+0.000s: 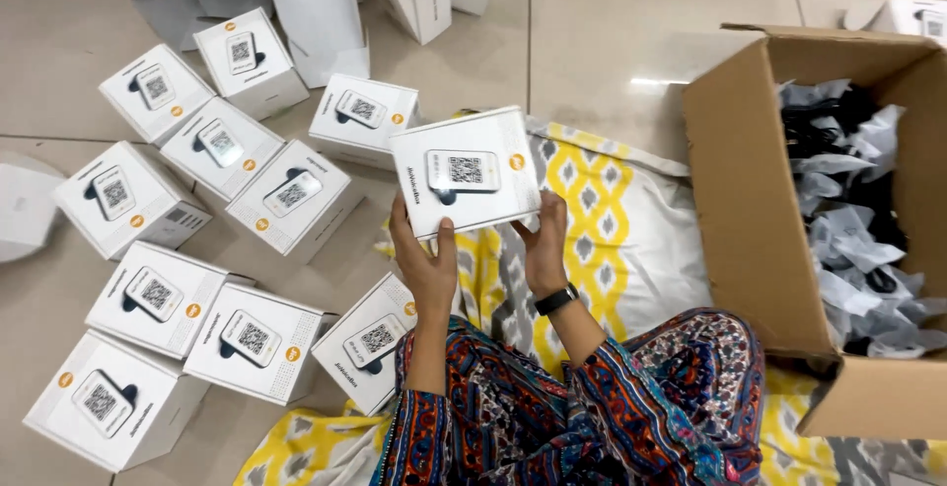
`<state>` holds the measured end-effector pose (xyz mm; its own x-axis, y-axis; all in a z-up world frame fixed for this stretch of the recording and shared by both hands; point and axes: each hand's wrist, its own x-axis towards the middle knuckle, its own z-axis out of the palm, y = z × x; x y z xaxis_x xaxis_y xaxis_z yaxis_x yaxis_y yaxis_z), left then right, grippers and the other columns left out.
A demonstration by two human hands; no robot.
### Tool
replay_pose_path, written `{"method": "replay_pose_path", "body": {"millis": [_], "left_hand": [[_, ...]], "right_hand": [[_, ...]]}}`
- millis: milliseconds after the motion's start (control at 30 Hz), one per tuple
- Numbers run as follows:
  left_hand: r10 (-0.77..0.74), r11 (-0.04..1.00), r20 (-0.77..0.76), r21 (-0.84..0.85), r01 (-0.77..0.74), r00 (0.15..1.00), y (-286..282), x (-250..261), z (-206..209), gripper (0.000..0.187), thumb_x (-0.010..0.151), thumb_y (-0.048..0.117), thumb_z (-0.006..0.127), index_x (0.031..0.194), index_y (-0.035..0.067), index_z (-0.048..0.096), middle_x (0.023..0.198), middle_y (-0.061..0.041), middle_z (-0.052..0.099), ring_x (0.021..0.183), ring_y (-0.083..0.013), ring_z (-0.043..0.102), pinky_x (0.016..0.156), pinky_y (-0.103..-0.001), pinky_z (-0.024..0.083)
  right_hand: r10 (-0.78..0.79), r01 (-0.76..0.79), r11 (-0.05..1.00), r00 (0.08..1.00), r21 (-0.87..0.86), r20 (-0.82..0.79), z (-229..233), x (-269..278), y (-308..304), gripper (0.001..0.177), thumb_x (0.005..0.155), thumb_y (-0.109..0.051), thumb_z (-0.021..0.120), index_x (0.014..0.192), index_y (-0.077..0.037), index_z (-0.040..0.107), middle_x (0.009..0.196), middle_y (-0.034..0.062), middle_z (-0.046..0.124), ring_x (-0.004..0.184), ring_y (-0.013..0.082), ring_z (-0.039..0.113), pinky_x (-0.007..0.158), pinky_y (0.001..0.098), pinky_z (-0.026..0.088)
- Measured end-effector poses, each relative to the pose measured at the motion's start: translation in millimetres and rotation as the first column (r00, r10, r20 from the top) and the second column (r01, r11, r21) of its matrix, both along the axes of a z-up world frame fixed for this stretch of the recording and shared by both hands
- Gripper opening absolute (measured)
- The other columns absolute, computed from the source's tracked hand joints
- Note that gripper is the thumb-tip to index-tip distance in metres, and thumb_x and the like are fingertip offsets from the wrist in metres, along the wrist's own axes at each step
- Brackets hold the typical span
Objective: The person packs electronic devices and cables into product boxes and then places the boxes into a larger shipping container.
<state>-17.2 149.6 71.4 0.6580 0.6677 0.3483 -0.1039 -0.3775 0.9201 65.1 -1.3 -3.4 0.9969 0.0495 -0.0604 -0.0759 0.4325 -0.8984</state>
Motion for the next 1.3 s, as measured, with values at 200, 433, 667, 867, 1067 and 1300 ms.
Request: {"method": "replay_pose_path", "body": {"millis": [200, 433, 667, 867, 1067, 1300], "left_hand": [[-0.138, 0.990, 0.078, 0.041, 0.135, 0.987, -69.0, 34.0, -39.3, 0.058, 0.108, 0.020, 0.058, 0.157, -0.002, 0.036, 0.160, -0.025, 0.045, 0.148, -0.0419, 0.045, 0.122, -0.048, 0.035], [-0.206, 0.962, -0.553, 0.034, 0.269, 0.807, -97.9, 30.5, -167.1, 0.068, 0.103, 0.044, 0.061, 0.148, -0.005, 0.045, 0.147, -0.029, 0.049, 0.132, -0.0436, 0.052, 0.111, -0.047, 0.042], [-0.492, 0.868, -0.556, -0.373, 0.327, 0.671, -146.3, 13.0, -202.0, 0.091, 0.090, 0.055, 0.069, 0.150, -0.005, 0.035, 0.139, -0.028, 0.057, 0.127, -0.0384, 0.059, 0.105, -0.043, 0.045], [-0.598, 0.791, -0.387, -0.427, 0.438, 0.702, -135.0, 20.1, -183.5, 0.091, 0.092, 0.053, 0.063, 0.159, 0.003, 0.027, 0.141, -0.023, 0.060, 0.123, -0.0334, 0.063, 0.102, -0.040, 0.049], [-0.608, 0.770, -0.354, -0.480, 0.421, 0.711, -126.6, 30.0, -208.6, 0.080, 0.097, 0.049, 0.060, 0.161, 0.008, 0.032, 0.150, -0.017, 0.052, 0.130, -0.0280, 0.055, 0.107, -0.037, 0.042], [-0.579, 0.783, -0.349, -0.491, 0.382, 0.737, -122.0, 35.2, -218.1, 0.077, 0.103, 0.053, 0.056, 0.161, 0.007, 0.034, 0.160, -0.017, 0.044, 0.142, -0.0271, 0.045, 0.113, -0.036, 0.036]], "right_hand": [[-0.200, 0.173, 0.974, 0.958, -0.145, -0.206, -37.8, -91.6, -95.8, 0.071, 0.099, -0.065, 0.041, 0.146, -0.012, 0.034, 0.129, 0.0068, 0.047, 0.128, 0.0215, 0.049, 0.107, 0.0484, 0.047], [-0.117, -0.065, 0.963, 0.771, -0.261, -0.626, -140.0, -91.4, -158.5, 0.100, 0.087, -0.063, 0.064, 0.152, -0.013, 0.008, 0.136, 0.0077, 0.043, 0.133, 0.0244, 0.042, 0.107, 0.0532, 0.040], [-0.003, 0.090, 0.991, 0.745, 0.096, -0.667, -127.8, -38.5, -177.5, 0.085, 0.080, -0.062, 0.074, 0.142, -0.010, 0.046, 0.122, 0.0086, 0.058, 0.117, 0.0273, 0.052, 0.104, 0.0544, 0.042], [0.032, 0.103, 0.985, 0.677, 0.138, -0.735, -121.2, -32.6, -178.3, 0.070, 0.080, -0.057, 0.075, 0.135, -0.022, 0.050, 0.122, 0.0053, 0.050, 0.112, 0.0233, 0.048, 0.103, 0.0565, 0.037], [-0.001, 0.104, 0.987, 0.769, 0.123, -0.640, -107.1, -21.6, -182.6, 0.074, 0.078, -0.061, 0.077, 0.137, -0.026, 0.047, 0.117, 0.0026, 0.048, 0.107, 0.0205, 0.046, 0.099, 0.0503, 0.040], [0.044, 0.037, 0.994, 0.747, 0.108, -0.663, -148.5, -14.4, -186.0, 0.089, 0.075, -0.066, 0.078, 0.140, -0.015, 0.047, 0.113, 0.0062, 0.051, 0.104, 0.0210, 0.052, 0.097, 0.0434, 0.045]]}}
